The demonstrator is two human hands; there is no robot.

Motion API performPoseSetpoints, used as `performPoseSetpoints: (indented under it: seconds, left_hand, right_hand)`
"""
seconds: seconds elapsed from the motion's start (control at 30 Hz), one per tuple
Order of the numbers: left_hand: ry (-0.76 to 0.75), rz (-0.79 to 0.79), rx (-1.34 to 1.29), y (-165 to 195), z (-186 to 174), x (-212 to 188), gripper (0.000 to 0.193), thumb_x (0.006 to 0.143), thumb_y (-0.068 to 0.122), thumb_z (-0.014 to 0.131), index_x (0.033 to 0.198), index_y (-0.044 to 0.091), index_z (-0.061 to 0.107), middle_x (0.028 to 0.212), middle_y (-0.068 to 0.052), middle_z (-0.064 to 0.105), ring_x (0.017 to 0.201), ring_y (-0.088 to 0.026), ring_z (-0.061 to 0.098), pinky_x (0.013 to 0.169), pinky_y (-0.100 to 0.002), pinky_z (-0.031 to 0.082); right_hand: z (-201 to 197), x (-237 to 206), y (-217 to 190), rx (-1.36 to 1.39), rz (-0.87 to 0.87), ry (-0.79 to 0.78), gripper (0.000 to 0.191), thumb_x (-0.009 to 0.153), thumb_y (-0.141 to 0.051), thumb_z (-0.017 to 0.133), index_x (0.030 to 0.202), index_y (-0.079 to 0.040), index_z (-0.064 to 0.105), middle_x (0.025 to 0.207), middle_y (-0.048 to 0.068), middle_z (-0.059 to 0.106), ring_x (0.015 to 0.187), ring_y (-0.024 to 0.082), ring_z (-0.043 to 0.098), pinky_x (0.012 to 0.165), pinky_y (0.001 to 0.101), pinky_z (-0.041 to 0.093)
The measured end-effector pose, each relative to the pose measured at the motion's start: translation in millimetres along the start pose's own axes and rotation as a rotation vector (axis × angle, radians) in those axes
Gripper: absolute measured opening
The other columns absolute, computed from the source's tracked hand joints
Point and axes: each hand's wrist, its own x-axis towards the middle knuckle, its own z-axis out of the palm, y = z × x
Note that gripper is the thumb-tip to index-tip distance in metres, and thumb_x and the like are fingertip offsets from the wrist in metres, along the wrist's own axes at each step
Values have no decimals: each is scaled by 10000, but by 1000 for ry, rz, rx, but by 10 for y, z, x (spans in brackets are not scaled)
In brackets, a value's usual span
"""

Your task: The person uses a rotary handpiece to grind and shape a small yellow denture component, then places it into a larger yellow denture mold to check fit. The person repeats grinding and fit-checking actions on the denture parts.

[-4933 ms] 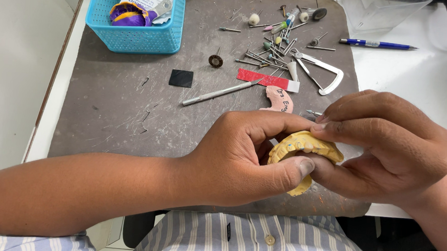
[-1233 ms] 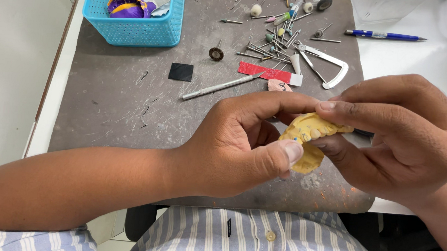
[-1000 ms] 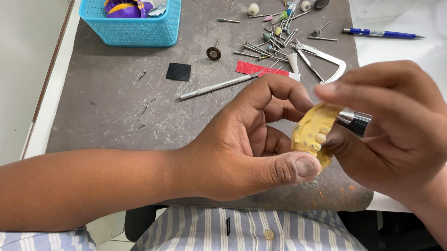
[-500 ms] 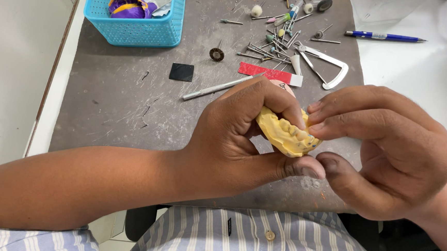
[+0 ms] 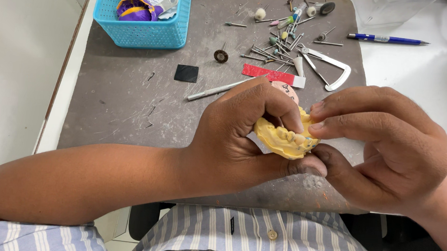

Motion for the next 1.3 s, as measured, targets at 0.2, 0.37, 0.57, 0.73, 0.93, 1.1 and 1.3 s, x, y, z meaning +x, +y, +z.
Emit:
performPoseSetpoints:
  seconds: [0.2, 0.37, 0.57, 0.73, 0.93, 1.1, 1.3]
  left_hand:
    - [-16, 68, 4, -20, -4, -12, 422, 913, 328, 891, 1119, 169, 560, 1018, 38, 649, 882, -68, 628, 733, -202, 506]
    - [-25, 113, 23, -28, 2, -18, 433, 939, 310, 894, 1147, 173, 540, 1015, 36, 631, 855, -74, 602, 741, -215, 511]
    - [-34, 61, -22, -47, 15, -41, 447, 937, 333, 877, 1148, 176, 516, 1032, 23, 618, 886, -68, 652, 730, -215, 527]
    - [-34, 72, 3, -66, 32, -63, 514, 953, 327, 873, 1189, 156, 450, 1069, -3, 598, 912, -80, 646, 772, -221, 540]
    - [-94, -7, -138, -83, 57, -76, 625, 997, 323, 813, 1322, 109, 323, 1192, -52, 512, 984, -70, 566, 843, -229, 538]
    - [-140, -186, -636, -44, 82, -23, 666, 1105, 348, 630, 1537, 71, 206, 1497, -94, 395, 1235, -113, 569, 1036, -239, 577]
    - [-444, -248, -734, -142, -54, 73, 754, 1149, 426, 444, 1672, 77, 26, 1560, -144, 410, 1274, -177, 583, 1004, -283, 605]
  right_hand:
    - [8, 8, -7, 3, -20, 4, 302, 787, -102, 830, 1034, -14, 680, 1061, 146, 657, 965, 211, 715, 841, 310, 611]
    - [8, 6, -7, 4, -24, 2, 306, 789, -106, 830, 1036, -13, 675, 1059, 145, 660, 975, 214, 717, 846, 313, 614]
    - [0, -1, 5, -23, -41, -4, 296, 792, -99, 825, 1036, -15, 679, 1058, 153, 666, 984, 224, 718, 850, 319, 613]
    - [5, -14, 19, -19, -44, 5, 292, 795, -98, 823, 1034, -14, 677, 1052, 154, 664, 978, 225, 716, 847, 322, 609]
    - [-2, -98, 60, 41, 22, 14, 295, 812, -128, 806, 1022, 22, 663, 1020, 146, 659, 928, 195, 709, 775, 289, 589]
    - [22, -131, 115, 33, 130, -2, 347, 816, -191, 859, 1020, 36, 693, 945, 110, 684, 741, 114, 605, 553, 211, 436]
    - [48, -40, 46, -38, -101, 10, 455, 779, -364, 836, 992, 4, 673, 833, 76, 651, 758, 153, 703, 792, 335, 628]
